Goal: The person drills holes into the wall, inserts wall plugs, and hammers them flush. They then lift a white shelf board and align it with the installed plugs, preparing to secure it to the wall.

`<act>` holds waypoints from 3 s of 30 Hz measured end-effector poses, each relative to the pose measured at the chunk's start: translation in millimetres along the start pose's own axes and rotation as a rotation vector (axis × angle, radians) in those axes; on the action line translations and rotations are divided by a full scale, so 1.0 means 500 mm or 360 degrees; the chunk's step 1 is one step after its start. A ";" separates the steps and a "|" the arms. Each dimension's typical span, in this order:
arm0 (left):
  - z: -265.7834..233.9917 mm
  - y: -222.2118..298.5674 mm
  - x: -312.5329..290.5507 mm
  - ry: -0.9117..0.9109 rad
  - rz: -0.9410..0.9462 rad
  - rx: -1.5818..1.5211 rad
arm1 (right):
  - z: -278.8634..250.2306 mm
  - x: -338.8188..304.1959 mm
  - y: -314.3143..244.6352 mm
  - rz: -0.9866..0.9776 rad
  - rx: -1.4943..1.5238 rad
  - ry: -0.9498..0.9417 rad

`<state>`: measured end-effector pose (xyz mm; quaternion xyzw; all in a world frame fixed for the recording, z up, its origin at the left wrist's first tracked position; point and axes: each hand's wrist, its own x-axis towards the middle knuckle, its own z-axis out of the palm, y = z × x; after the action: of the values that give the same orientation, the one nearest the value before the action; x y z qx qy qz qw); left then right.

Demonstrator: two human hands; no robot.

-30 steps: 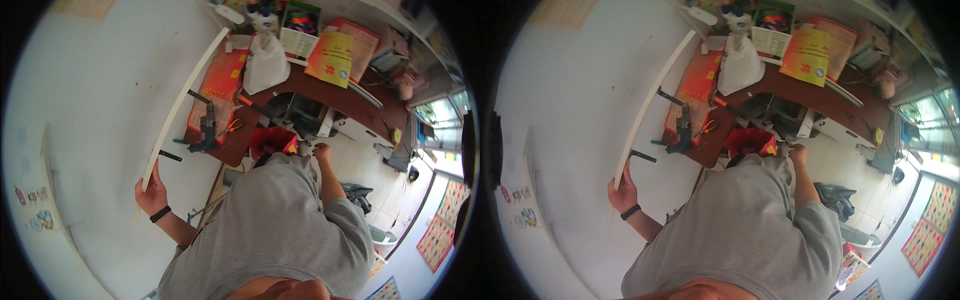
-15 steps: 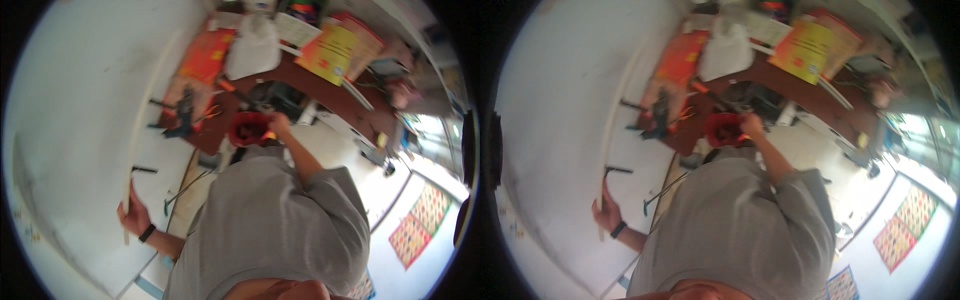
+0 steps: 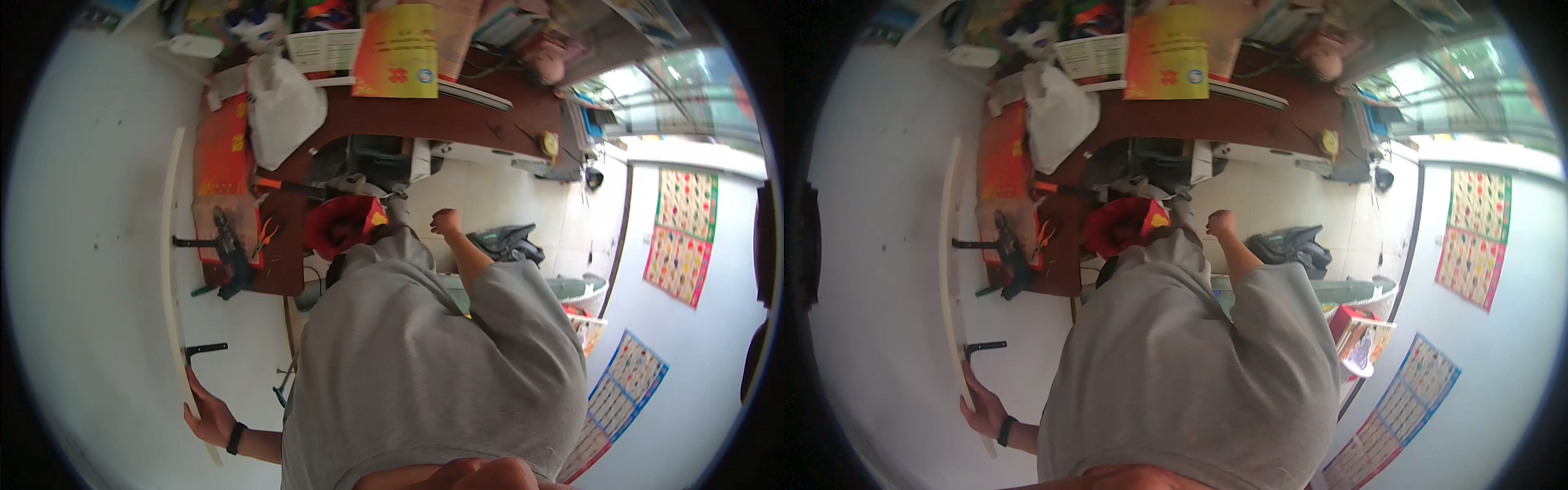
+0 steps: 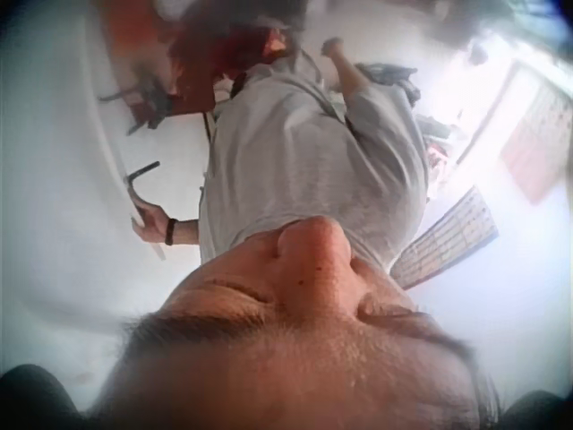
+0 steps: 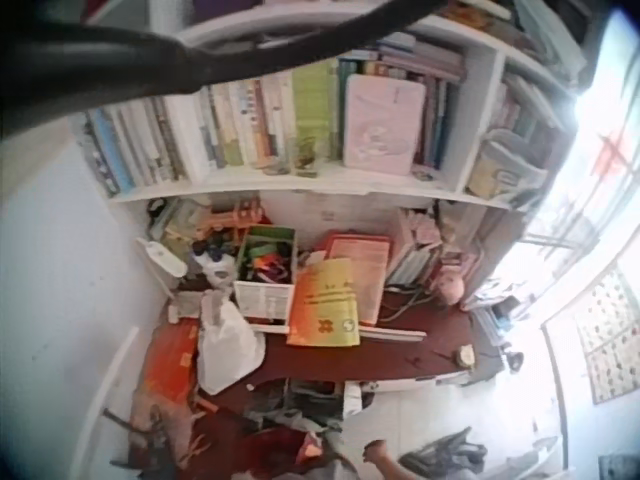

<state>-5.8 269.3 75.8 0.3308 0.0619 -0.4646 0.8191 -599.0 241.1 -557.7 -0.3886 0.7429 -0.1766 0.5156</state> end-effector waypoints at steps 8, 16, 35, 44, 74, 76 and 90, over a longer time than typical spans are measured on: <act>0.034 -0.033 0.093 0.0036 -0.0320 -0.0099 | 0.038 -0.195 0.042 0.1057 0.0443 0.0165; 0.053 -0.077 0.200 0.0181 -0.0485 -0.0250 | 0.070 -0.318 -0.074 0.1085 0.1016 0.0416; 0.016 0.011 0.198 -0.0217 -0.0526 0.0088 | 0.018 -0.409 -0.086 0.0877 0.0998 0.0580; 0.037 0.034 0.123 -0.0375 -0.0562 0.0272 | 0.110 -0.555 0.063 0.1156 0.0792 0.0652; 0.377 -1.080 -0.464 -0.0948 -0.1880 0.1264 | -0.128 -0.695 0.421 0.1809 0.2459 0.1241; 0.385 -1.162 -0.515 -0.1055 -0.2050 0.1286 | -0.102 -0.728 0.407 0.1897 0.2648 0.1257; 0.403 -1.626 -0.923 -0.1628 -0.2362 0.1478 | -0.488 -0.634 0.483 0.1087 0.3071 0.1812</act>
<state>-958.2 196.7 26.4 0.2559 -0.2931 -0.9202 0.0420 -862.4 601.6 -419.7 0.5189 0.4902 -0.6680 0.2103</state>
